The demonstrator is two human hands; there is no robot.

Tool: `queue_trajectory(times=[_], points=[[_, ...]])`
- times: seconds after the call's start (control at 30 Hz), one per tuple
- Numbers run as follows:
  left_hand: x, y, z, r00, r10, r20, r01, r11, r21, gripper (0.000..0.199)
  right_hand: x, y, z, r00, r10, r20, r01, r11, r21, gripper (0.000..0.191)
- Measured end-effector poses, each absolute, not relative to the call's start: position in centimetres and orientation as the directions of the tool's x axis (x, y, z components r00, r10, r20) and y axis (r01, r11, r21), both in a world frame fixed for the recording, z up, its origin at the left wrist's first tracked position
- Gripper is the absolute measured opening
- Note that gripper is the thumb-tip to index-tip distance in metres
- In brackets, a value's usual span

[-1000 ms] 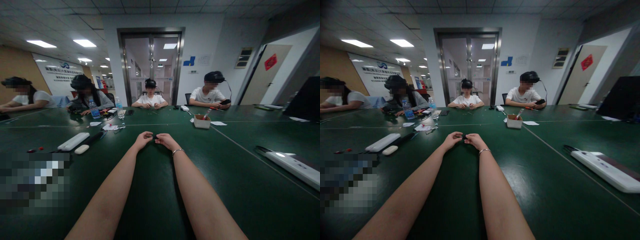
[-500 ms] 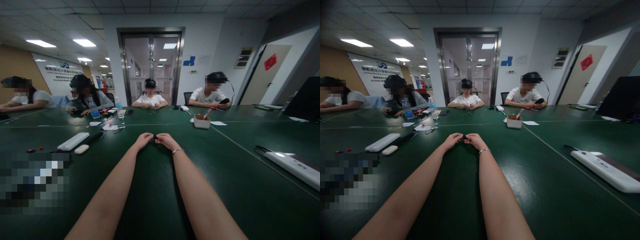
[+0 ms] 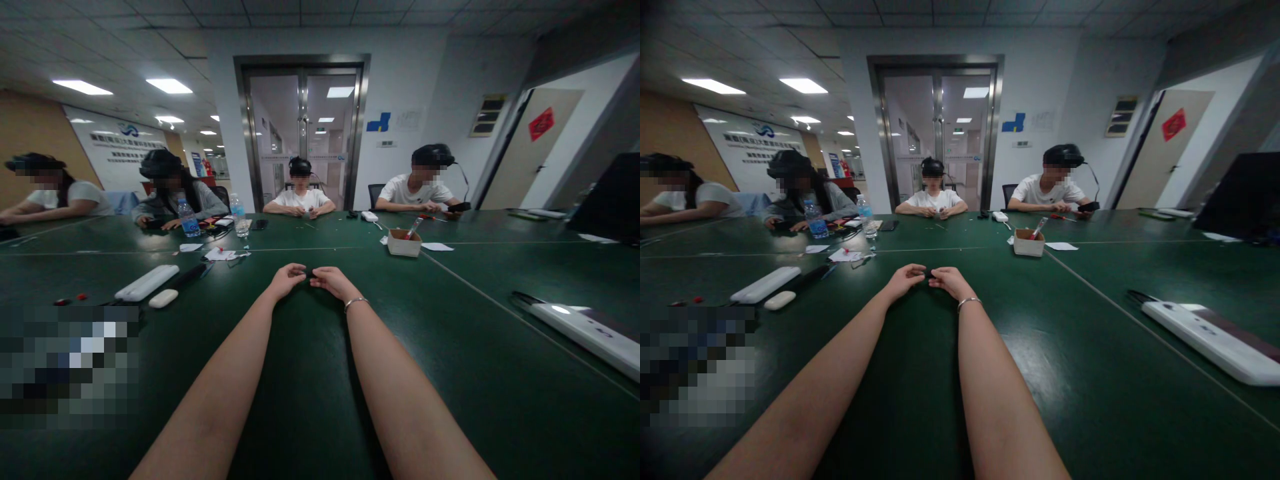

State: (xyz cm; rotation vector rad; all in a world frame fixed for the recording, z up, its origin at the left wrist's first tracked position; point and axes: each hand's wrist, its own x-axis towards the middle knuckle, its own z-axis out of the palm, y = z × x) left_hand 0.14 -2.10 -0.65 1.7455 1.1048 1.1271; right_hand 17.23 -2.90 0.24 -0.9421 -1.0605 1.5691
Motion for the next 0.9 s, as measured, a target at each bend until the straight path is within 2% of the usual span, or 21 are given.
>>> queue_trajectory(times=[0.37, 0.6, 0.9], points=[[0.24, -2.17, -0.5, 0.234, 0.924, 0.303, 0.235, -0.356, 0.905, 0.04, 17.27, -2.94, 0.31, -0.217, 0.973, -0.075, -0.287, -0.138, -0.948, 0.005], [0.7, -1.65, -0.78, 0.173, 0.974, 0.148, 0.271, -0.191, 0.943, 0.031, 17.35, -2.85, 0.27, -0.22, 0.973, -0.074, -0.291, -0.138, -0.947, 0.006], [0.22, -1.66, -1.19, 0.23, 0.939, 0.255, 0.229, -0.307, 0.924, 0.037, 17.34, -2.66, 0.04, -0.216, 0.974, -0.071, -0.293, -0.134, -0.947, 0.005]])
